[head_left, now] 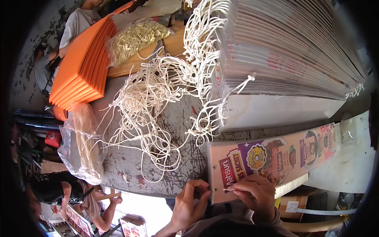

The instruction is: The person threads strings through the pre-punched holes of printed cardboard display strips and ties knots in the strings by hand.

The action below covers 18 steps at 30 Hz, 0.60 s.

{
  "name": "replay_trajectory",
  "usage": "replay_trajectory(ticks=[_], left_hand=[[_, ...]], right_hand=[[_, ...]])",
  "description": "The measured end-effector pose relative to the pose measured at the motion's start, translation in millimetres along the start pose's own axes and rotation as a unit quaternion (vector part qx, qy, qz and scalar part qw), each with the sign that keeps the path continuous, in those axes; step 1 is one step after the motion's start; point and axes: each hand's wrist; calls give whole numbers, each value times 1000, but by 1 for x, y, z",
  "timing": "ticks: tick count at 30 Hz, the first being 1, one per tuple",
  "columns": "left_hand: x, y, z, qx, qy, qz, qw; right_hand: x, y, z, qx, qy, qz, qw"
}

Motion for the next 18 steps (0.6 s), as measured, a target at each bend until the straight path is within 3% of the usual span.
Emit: replay_trajectory(ticks=[14, 18], left_hand=[[-1, -6, 2, 7, -35, -32, 999], [0, -8, 9, 0, -14, -15, 1000]], right_hand=[[5, 13, -12, 15, 53, -40, 998], [9, 10, -28, -89, 80, 19, 993]])
Point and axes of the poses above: each hand's wrist, its own x-axis towards the middle knuckle, its own y-axis out of the back of the hand, z = x × y, and after that the axes turned 13 degrees about -y, right-handed
